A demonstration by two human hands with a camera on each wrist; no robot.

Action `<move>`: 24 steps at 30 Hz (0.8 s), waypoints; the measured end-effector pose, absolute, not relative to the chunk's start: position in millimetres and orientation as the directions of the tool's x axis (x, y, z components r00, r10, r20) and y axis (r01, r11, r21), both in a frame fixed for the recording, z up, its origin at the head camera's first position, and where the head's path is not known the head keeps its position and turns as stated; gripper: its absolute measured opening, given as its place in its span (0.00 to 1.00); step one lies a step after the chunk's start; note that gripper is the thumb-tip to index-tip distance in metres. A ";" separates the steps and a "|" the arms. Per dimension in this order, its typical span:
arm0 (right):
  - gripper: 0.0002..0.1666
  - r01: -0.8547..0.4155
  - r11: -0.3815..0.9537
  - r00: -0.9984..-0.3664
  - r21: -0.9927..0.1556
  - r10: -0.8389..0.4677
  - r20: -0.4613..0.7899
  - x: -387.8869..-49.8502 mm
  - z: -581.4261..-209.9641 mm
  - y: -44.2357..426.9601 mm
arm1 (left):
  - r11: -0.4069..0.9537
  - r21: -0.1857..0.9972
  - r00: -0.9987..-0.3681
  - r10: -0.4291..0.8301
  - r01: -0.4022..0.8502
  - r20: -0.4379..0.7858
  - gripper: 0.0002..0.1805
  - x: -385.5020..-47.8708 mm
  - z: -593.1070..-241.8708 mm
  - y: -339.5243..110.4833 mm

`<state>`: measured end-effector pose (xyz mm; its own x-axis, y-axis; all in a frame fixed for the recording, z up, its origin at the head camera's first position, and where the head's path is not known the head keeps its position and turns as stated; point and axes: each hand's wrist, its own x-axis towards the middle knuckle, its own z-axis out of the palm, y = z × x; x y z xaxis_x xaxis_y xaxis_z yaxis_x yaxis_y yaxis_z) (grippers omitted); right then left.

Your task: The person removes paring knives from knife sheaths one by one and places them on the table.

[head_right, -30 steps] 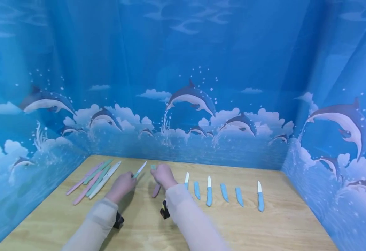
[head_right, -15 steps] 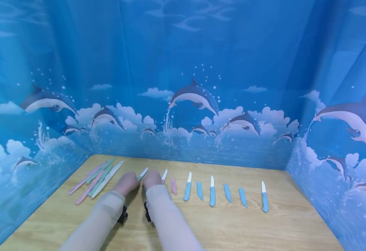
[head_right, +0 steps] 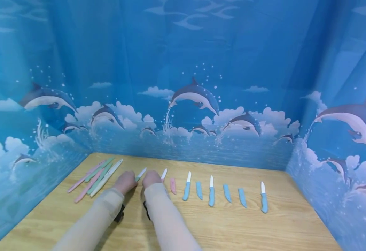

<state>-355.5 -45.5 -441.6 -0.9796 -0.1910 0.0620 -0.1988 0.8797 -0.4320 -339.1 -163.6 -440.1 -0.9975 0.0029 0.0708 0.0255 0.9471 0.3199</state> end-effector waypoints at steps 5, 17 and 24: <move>0.06 -0.184 0.886 -0.983 -0.425 -0.161 0.089 -355.3 -442.8 -48.2 | 0.949 0.313 -0.999 0.009 0.022 0.042 0.02 -338.8 -435.3 -161.5; 0.05 -0.226 0.888 -0.972 -0.401 -0.181 0.147 -354.6 -446.9 -46.3 | 0.946 0.323 -1.000 -0.024 -0.027 -0.013 0.05 -339.9 -436.4 -155.9; 0.06 -0.224 0.884 -0.972 -0.410 -0.171 0.163 -355.7 -449.1 -46.5 | 0.952 0.307 -0.999 -0.017 -0.004 0.039 0.11 -338.1 -437.9 -161.8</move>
<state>-355.7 -46.5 -449.1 -0.9717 -0.1705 0.1635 -0.2241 0.8841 -0.4101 -338.1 -161.8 -437.9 -0.9991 -0.0170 0.0391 -0.0041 0.9518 0.3068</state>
